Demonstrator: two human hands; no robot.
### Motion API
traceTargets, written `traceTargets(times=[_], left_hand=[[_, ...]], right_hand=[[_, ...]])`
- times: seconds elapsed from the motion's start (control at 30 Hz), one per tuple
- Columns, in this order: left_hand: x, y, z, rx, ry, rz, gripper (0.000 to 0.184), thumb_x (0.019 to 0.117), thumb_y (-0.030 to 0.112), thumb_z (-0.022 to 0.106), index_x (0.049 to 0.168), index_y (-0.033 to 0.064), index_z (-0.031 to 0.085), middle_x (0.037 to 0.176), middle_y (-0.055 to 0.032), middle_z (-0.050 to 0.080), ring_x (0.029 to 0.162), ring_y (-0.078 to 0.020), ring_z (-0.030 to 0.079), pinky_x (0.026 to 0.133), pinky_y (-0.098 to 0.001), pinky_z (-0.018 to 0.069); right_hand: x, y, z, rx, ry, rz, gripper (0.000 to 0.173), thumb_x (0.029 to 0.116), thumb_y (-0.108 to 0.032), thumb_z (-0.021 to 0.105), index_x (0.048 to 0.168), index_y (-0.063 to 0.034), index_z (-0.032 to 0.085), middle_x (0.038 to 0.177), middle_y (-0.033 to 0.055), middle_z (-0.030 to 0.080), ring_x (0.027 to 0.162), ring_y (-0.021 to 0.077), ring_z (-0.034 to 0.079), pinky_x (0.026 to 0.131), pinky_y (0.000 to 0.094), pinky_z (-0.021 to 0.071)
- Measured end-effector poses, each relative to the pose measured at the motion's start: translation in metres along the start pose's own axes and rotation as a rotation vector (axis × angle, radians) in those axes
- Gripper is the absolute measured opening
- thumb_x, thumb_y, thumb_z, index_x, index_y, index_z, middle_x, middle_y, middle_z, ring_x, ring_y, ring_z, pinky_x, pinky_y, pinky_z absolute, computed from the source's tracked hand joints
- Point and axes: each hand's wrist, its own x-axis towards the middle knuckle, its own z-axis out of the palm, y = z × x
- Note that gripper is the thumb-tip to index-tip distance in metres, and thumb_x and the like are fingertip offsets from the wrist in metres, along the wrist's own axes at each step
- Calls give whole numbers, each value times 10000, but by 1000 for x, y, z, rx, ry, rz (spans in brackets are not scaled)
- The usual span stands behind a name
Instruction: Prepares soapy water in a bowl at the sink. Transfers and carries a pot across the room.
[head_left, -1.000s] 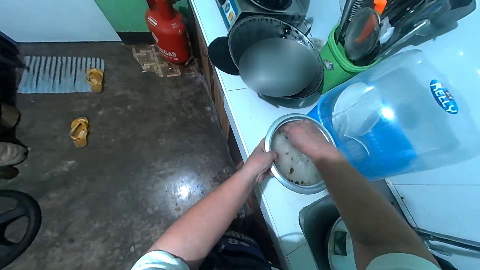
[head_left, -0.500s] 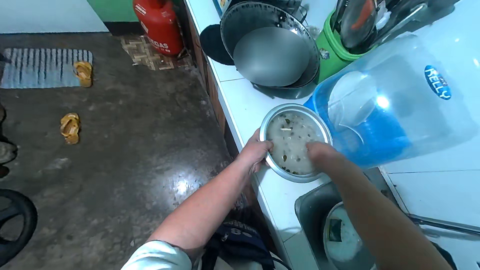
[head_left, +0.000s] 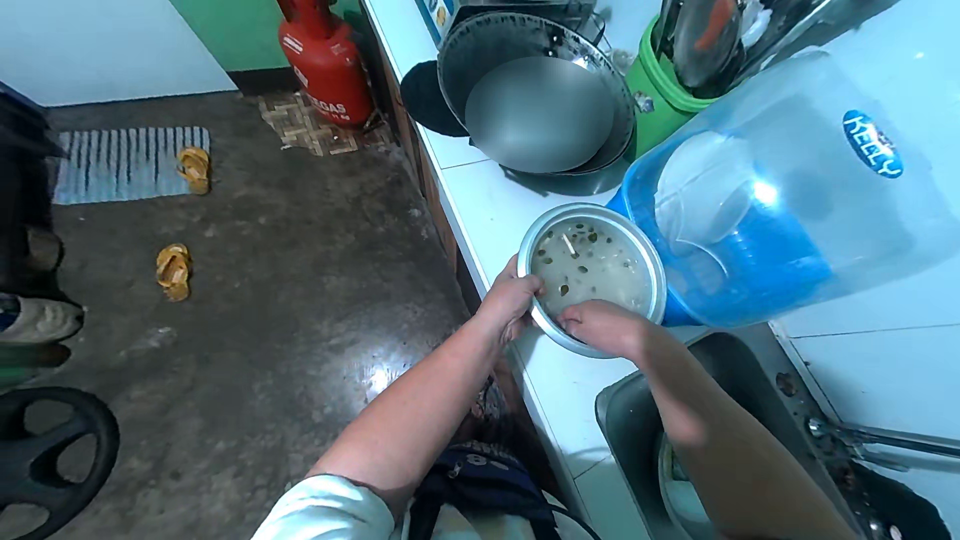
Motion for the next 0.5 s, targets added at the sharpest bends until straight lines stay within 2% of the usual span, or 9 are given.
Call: traceTargets(times=[0.07, 0.1, 0.17, 0.2, 0.27, 0.33, 0.43, 0.5], left_hand=[[0, -1, 0, -15, -11, -5, 585, 964, 54, 584, 1485, 274, 432, 1074, -169, 660, 733, -236, 656, 540, -342, 529], [0, -1, 0, -22, -15, -1, 550, 980, 80, 588, 1475, 266, 438, 1044, -165, 663, 714, -230, 657, 530, -335, 531], [0, -3, 0, -36, -21, 8, 500, 991, 109, 591, 1453, 246, 457, 985, -157, 674, 690, -223, 665, 515, -328, 536], [1, -3, 0, -43, -26, 13, 476, 995, 124, 595, 1441, 236, 469, 987, -156, 683, 696, -224, 673, 519, -328, 542], [1, -5, -1, -54, -39, 15, 438, 1012, 160, 599, 1426, 228, 474, 1007, -153, 686, 720, -227, 681, 531, -333, 549], [1, -5, -1, -52, -48, 10, 440, 1020, 189, 601, 1436, 239, 467, 1015, -152, 688, 735, -234, 685, 538, -340, 555], [2, -4, -3, -32, -48, -1, 472, 1020, 181, 600, 1462, 259, 455, 1041, -157, 689, 753, -244, 686, 550, -358, 558], [1, -4, -3, -15, -44, 1, 479, 1010, 180, 604, 1459, 268, 460, 1036, -151, 695, 749, -233, 685, 547, -348, 553]], right_hand=[[10, 0, 3, 141, 70, -52, 361, 1115, -222, 408, 1298, -63, 676, 1190, 167, 699, 1123, 287, 657, 1001, 516, 493], [16, 0, 4, 211, 110, -63, 346, 1113, -224, 420, 1249, -59, 692, 1110, 158, 706, 1027, 271, 668, 938, 500, 514], [28, -4, 6, 390, 195, -53, 291, 1105, -224, 458, 1127, -43, 684, 923, 131, 655, 810, 228, 618, 775, 449, 514], [34, -5, 8, 492, 234, -31, 264, 1092, -217, 483, 1126, -44, 680, 913, 123, 658, 791, 217, 621, 751, 437, 523], [44, -8, 12, 691, 297, -3, 238, 1063, -146, 516, 1237, -50, 646, 1048, 148, 688, 902, 242, 659, 804, 460, 543], [46, -8, 15, 739, 306, -22, 270, 1045, -97, 526, 1301, -55, 598, 1152, 161, 683, 1008, 264, 679, 870, 484, 559], [44, 0, 12, 702, 228, -84, 291, 1030, -95, 566, 1312, -46, 615, 1185, 142, 696, 1054, 232, 679, 931, 461, 546], [50, 12, 12, 668, 157, -107, 248, 1023, -125, 581, 1243, -33, 648, 1148, 127, 713, 1045, 210, 688, 937, 448, 554]])
